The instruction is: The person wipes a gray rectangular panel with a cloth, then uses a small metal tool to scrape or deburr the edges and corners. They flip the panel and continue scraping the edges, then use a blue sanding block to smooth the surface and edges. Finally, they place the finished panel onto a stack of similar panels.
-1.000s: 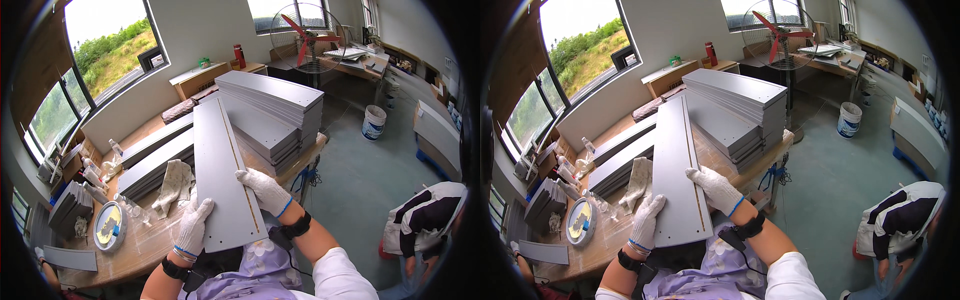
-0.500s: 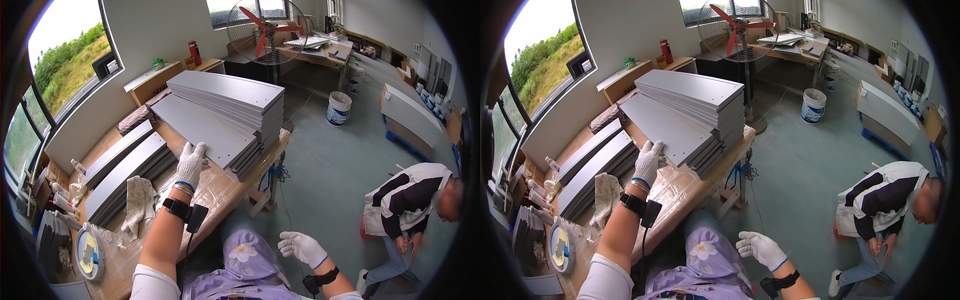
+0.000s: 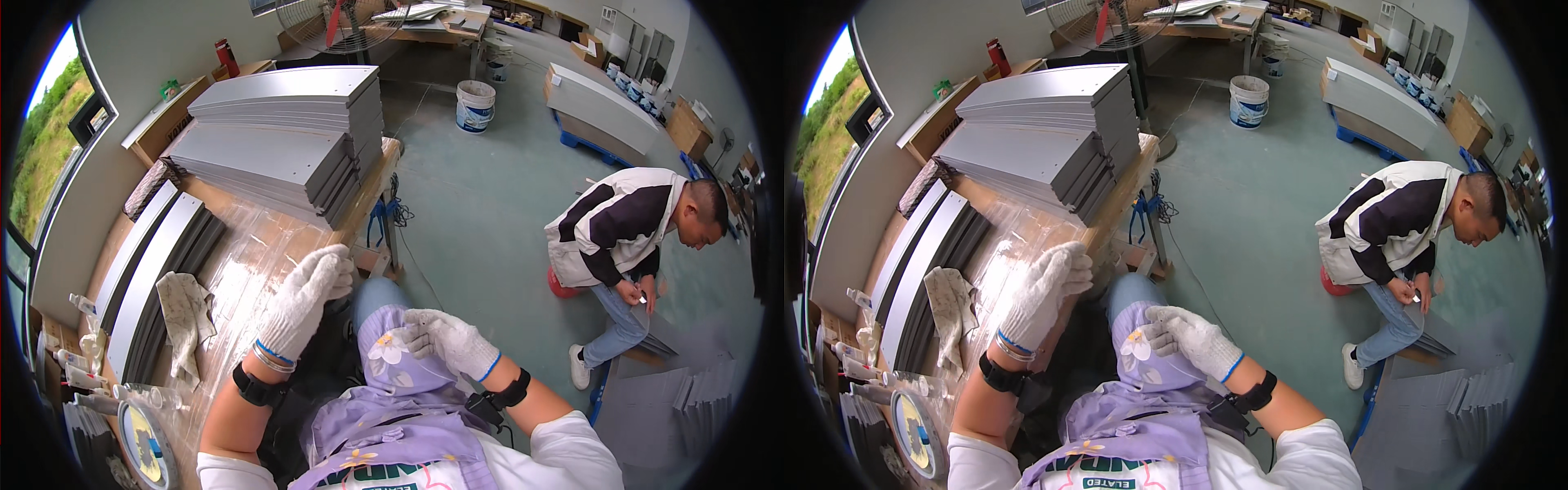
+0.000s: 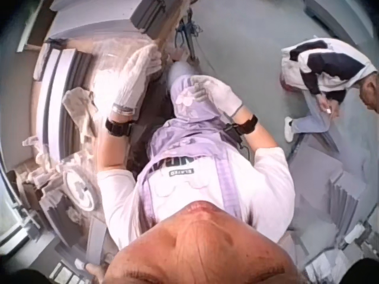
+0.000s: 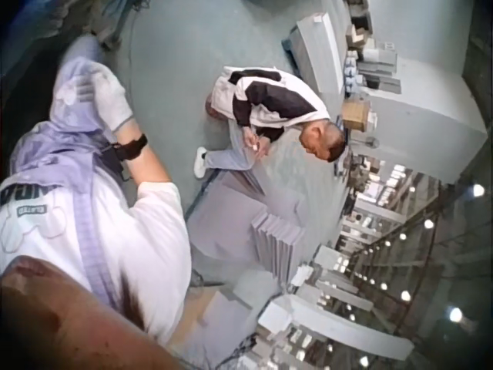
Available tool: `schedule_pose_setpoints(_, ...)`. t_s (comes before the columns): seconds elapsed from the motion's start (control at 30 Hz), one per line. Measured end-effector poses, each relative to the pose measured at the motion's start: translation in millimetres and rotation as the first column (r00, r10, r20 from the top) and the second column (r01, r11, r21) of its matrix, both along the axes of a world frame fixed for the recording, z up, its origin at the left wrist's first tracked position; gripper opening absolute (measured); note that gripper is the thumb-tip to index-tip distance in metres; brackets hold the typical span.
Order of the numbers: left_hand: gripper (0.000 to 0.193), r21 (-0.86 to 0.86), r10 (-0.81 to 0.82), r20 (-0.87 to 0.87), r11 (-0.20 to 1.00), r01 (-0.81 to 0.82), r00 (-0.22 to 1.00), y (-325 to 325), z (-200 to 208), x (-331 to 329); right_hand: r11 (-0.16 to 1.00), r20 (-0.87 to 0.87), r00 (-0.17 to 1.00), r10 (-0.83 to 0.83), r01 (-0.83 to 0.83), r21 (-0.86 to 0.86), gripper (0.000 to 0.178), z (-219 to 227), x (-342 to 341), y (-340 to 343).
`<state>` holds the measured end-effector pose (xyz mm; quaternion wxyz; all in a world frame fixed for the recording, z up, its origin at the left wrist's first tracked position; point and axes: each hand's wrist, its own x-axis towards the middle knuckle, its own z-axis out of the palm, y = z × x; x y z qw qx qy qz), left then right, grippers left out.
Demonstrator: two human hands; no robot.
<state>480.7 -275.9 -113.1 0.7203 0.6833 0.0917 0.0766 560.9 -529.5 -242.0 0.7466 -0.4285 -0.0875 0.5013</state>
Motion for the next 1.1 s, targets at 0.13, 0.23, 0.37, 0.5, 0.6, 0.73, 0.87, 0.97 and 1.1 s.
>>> schedule_pose_setpoints(0.13, 0.055, -0.487, -0.264, -0.076, 0.851, 0.195, 0.962, -34, -50, -62, 0.984, -0.06, 0.998, -0.035, 0.045, 0.174, 0.047, 56, -42, 63)
schedule_pose_setpoints(0.23, 0.056, -0.622, -0.225, -0.048, 0.769, 0.147, 0.973, -37, -50, -71, 0.979, 0.082, 0.995, -0.06, 0.075, -0.19, 0.046, 79, -58, 92)
schedule_pose_setpoints(0.37, 0.063, -0.64, -0.164, -0.018, 0.76, 0.115, 0.986, -10, -21, -80, 0.96, 0.839, 0.53, 0.123, 0.152, -0.237, 0.046, 84, -29, 136)
schedule_pose_setpoints(0.5, 0.067, -0.522, 0.023, -0.134, 0.848, -0.09, 0.991, 51, -5, -114, 0.905, 0.765, 0.569, 0.302, 0.082, -0.418, 0.045, 90, 1, 221)
schedule_pose_setpoints(0.6, 0.067, -0.417, 0.235, -0.217, 0.855, -0.308, 0.947, 77, -3, -142, 0.9, 0.839, 0.335, 0.43, -0.077, -0.43, 0.03, 85, -11, 290)
schedule_pose_setpoints(0.73, 0.079, -0.459, 0.352, -0.158, 0.801, -0.385, 0.922, 107, 23, -132, 0.919, 0.761, 0.523, 0.384, -0.299, -0.258, 0.035, 59, -25, 347)
schedule_pose_setpoints(0.87, 0.078, -0.575, 0.459, -0.118, 0.691, -0.438, 0.881, 125, 29, -113, 0.858, 0.602, 0.611, 0.513, -0.382, -0.343, 0.05, 87, -48, 362)
schedule_pose_setpoints(0.97, 0.078, -0.591, 0.393, -0.153, 0.699, -0.403, 0.907, 126, 42, -95, 0.744, 0.447, 0.614, 0.651, -0.398, -0.537, 0.056, 141, -27, 352)
schedule_pose_setpoints(1.1, 0.065, -0.602, 0.2, -0.212, 0.744, -0.289, 0.957, 141, 65, -66, 0.705, 0.612, 0.408, 0.677, -0.123, -0.699, 0.065, 113, 25, 358)
